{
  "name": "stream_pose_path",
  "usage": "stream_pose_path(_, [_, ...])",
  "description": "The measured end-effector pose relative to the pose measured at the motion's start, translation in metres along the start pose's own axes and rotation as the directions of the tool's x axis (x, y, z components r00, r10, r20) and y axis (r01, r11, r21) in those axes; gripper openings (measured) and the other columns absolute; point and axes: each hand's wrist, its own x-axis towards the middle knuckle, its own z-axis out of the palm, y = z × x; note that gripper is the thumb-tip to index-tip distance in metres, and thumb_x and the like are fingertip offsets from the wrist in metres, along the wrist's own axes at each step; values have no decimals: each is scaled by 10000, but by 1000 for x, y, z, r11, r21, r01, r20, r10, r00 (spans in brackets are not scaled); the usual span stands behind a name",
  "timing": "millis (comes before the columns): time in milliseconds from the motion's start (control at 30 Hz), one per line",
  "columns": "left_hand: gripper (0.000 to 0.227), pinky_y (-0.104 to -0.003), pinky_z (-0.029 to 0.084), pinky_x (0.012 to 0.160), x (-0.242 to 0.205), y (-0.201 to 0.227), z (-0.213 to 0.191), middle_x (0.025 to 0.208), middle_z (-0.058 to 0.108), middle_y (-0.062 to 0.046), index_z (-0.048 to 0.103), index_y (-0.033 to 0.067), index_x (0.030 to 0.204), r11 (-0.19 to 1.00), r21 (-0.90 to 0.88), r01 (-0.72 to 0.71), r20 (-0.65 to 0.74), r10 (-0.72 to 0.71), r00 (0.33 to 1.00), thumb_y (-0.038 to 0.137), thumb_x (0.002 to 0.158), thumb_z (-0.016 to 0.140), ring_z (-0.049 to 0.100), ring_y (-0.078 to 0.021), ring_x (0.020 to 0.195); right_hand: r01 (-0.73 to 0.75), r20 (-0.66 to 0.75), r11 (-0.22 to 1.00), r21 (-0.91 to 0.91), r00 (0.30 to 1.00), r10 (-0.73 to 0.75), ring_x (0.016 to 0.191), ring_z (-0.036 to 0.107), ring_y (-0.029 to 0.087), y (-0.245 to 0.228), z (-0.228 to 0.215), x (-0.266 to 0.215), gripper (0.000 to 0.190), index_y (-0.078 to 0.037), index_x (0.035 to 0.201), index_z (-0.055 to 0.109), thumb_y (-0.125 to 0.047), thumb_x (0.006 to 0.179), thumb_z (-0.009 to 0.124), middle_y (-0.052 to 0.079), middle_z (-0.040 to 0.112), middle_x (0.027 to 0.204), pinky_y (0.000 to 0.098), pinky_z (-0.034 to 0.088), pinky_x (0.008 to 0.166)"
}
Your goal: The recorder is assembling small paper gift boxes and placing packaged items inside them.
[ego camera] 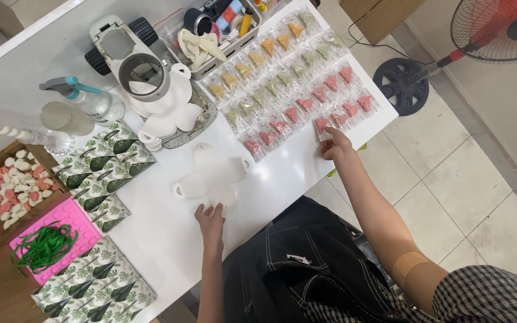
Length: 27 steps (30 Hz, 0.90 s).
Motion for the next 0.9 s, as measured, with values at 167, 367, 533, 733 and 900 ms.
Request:
stream_pose_path(167, [834,-394,540,942,-3,1,1,1480,448,-211,212,25,1560,1000,15,-15,-17,15,1000,257,913,686,584,-306,1235,140,-95,981,-136,984,-153,564,384,104,12,12,-24,330,-159,847,602,-314,795,889,-27,453,719,286,334,487])
stream_pose_path(367, [816,-387,506,963,0,-4,-2,1466,462,-205,238,20,1550,999,-20,-27,-78,26,997,258,915,692,590,-301,1236,294,-65,948,-120,951,-303,560,526,143,8,7,-6,246,-114,942,675,-258,819,831,15,605,753,304,421,464])
stream_pose_path(533, [776,-392,474,1010,-3,-3,-14,1453,486,-204,288,29,1536,999,-39,-14,-138,9,990,262,919,696,573,-290,1252,471,99,881,46,876,-473,800,694,215,36,-18,-53,384,-43,1208,579,-148,861,704,87,665,1084,341,583,640])
stream_pose_path(733, [728,-387,507,976,7,-12,-20,1389,545,-212,321,7,1486,990,-101,-95,-230,69,971,233,906,697,617,-290,1206,755,604,630,-181,591,-534,991,716,241,109,17,-168,414,-3,1307,501,-100,932,647,146,667,1150,391,631,870])
stream_pose_path(900, [678,-382,513,976,23,1,-9,1364,558,-215,339,-18,1463,955,-134,-265,-268,223,937,210,922,677,610,-275,1201,867,894,263,-423,446,-34,913,667,151,172,89,-204,438,14,1286,614,-177,900,692,134,713,1046,277,539,803])
